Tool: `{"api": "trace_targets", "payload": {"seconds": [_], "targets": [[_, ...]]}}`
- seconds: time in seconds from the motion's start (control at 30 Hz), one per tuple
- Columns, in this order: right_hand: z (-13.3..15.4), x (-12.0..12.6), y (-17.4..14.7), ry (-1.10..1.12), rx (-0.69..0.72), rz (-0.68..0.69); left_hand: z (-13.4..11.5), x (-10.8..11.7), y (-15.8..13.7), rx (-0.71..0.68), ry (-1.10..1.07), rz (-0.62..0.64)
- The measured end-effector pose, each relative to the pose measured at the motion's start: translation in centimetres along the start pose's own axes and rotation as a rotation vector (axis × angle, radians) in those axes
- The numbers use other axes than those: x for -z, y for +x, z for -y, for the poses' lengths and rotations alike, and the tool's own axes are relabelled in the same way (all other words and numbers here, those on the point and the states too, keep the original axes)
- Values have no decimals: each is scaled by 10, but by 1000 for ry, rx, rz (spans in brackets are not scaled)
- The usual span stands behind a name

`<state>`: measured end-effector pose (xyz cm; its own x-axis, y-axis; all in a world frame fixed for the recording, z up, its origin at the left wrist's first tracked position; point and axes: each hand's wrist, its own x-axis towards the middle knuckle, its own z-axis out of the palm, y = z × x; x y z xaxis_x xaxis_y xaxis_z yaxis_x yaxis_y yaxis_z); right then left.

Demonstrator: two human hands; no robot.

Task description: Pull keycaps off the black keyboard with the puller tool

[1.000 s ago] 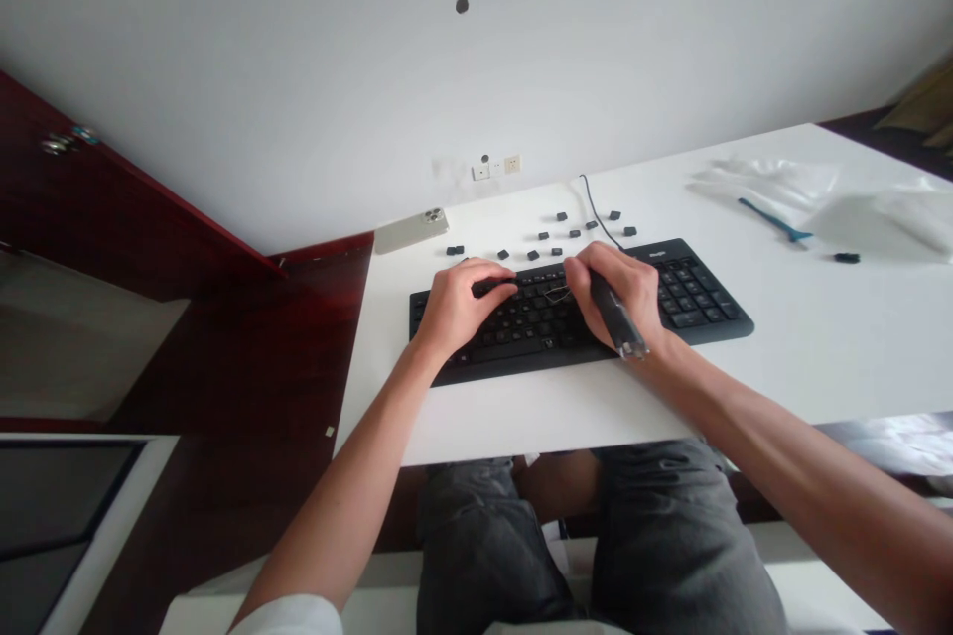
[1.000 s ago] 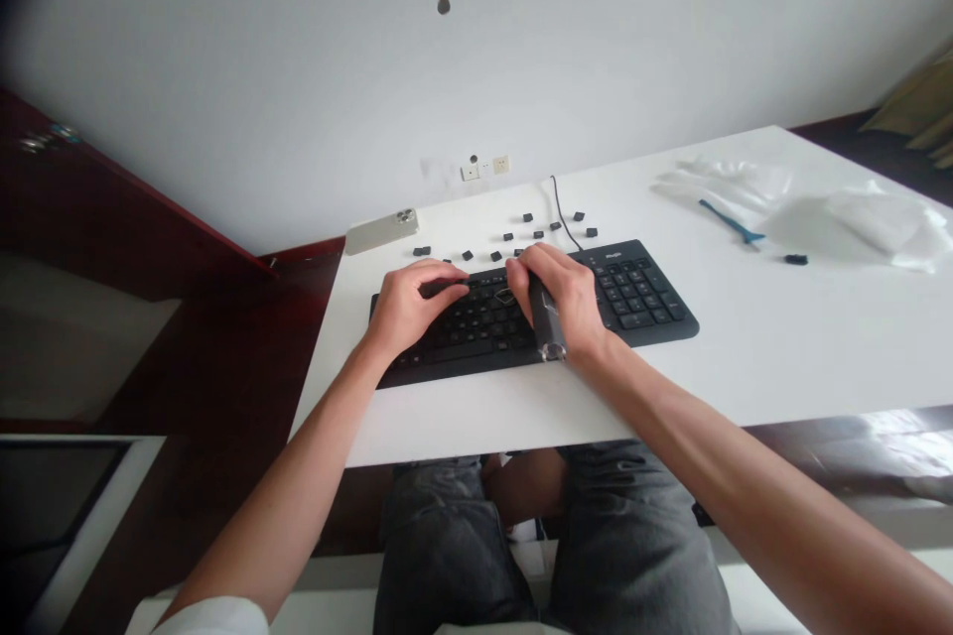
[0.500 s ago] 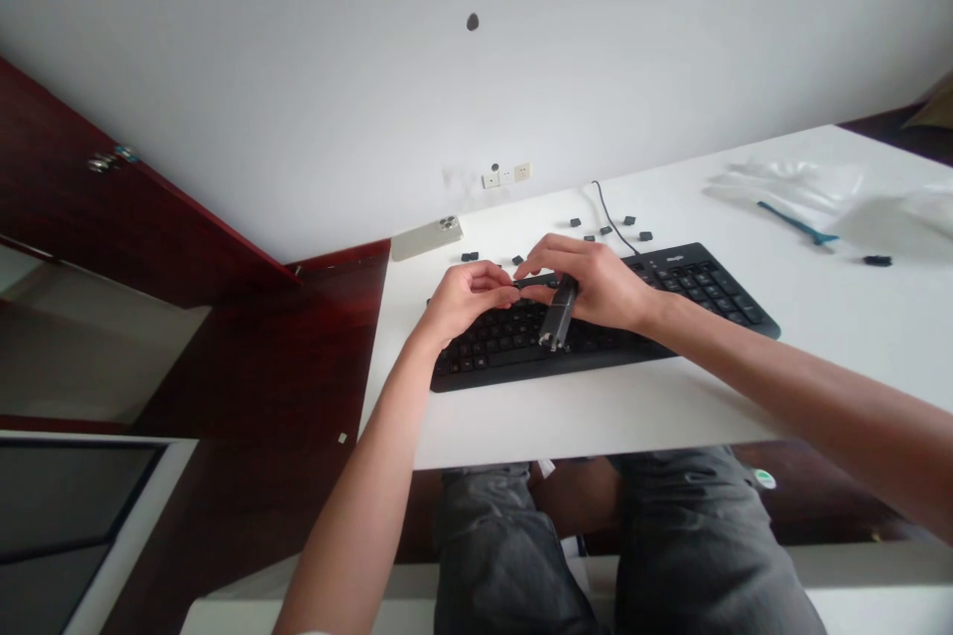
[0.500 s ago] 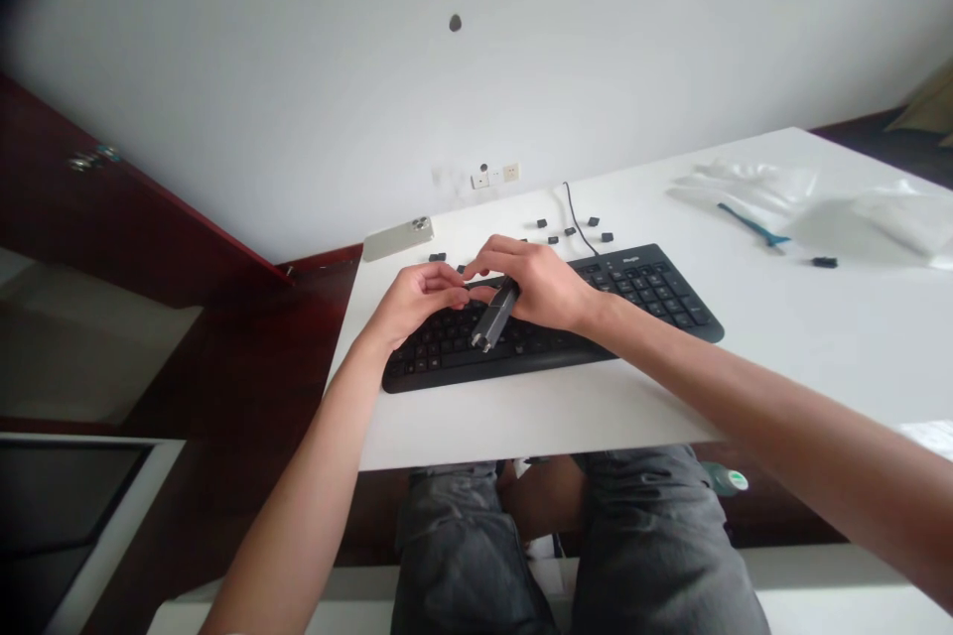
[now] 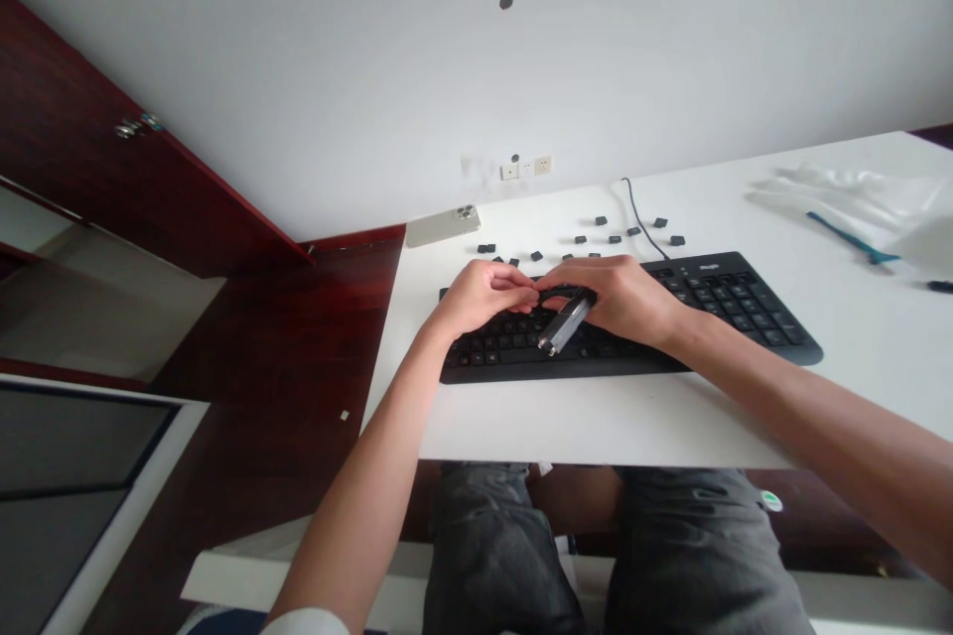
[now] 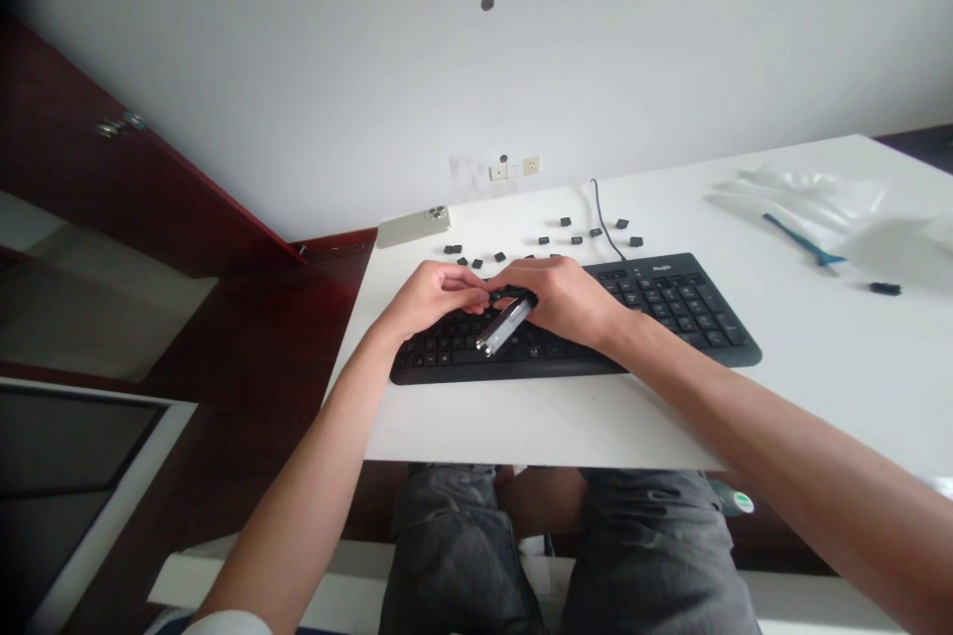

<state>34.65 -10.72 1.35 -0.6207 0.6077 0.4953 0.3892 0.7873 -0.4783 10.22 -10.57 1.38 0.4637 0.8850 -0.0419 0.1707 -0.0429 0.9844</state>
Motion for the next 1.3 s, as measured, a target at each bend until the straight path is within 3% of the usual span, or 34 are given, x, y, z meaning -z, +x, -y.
{"api": "trace_targets", "payload": {"seconds": [0.07,0.27,0.57,0.8,1.07,1.3], "targets": [[0,-2,0,-3,-17,-9,-1,6,1,-34,73,-41],[2,-13,-2,31,-65,67,2,23,4,-143,186,-366],[7,-17,-1,-21,-10,122,5,17,6,-196,172,-349],[5,-20,-3,-40,-20,57,7,17,8,-215,175,-358],[6,-17,-5,-132,35,141,8,16,9,-219,169,-345],[6,-17,-8,-199,70,137,8,16,8,-226,176,-352]]}}
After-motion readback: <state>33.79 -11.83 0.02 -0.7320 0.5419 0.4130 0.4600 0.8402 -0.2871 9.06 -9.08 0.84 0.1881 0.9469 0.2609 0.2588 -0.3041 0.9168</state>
